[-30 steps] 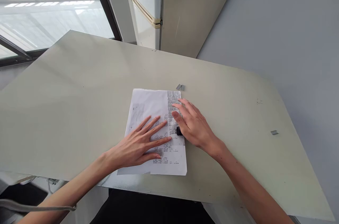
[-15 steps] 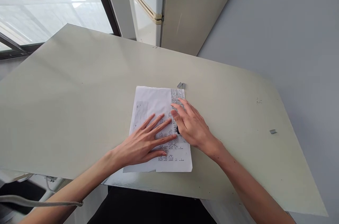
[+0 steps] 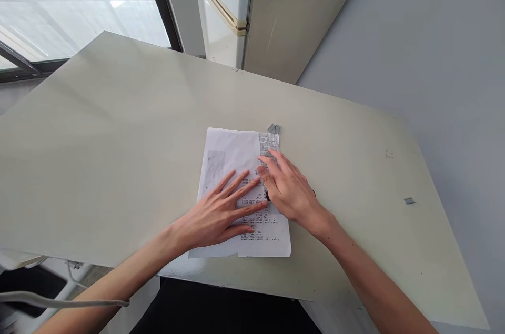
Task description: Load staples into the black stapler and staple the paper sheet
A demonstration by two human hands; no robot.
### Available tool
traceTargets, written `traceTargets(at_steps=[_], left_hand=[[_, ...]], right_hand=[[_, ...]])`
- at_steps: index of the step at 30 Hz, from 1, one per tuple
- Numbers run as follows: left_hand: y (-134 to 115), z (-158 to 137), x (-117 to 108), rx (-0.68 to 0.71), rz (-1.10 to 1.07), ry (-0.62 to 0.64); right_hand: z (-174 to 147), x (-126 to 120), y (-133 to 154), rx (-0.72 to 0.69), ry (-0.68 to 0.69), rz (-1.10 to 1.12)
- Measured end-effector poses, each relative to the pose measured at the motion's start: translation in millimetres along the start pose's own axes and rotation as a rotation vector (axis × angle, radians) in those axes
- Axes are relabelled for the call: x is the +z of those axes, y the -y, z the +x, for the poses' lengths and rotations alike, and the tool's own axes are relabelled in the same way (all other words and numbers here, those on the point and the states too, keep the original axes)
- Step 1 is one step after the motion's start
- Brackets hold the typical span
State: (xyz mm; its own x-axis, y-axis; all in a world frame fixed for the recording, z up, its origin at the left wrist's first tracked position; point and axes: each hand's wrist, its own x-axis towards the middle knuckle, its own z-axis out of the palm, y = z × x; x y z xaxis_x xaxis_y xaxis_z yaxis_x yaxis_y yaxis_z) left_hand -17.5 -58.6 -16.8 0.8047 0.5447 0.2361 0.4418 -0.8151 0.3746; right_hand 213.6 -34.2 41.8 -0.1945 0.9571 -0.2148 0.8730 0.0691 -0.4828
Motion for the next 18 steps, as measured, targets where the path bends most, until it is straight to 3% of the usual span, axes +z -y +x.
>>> traceTargets(at_steps=[18], left_hand=[[0.1,1.3,1.8,-0.005,0.003,0.01]], right_hand=[[1.8,6.7,4.2,0.002,-0.025,-0.064]])
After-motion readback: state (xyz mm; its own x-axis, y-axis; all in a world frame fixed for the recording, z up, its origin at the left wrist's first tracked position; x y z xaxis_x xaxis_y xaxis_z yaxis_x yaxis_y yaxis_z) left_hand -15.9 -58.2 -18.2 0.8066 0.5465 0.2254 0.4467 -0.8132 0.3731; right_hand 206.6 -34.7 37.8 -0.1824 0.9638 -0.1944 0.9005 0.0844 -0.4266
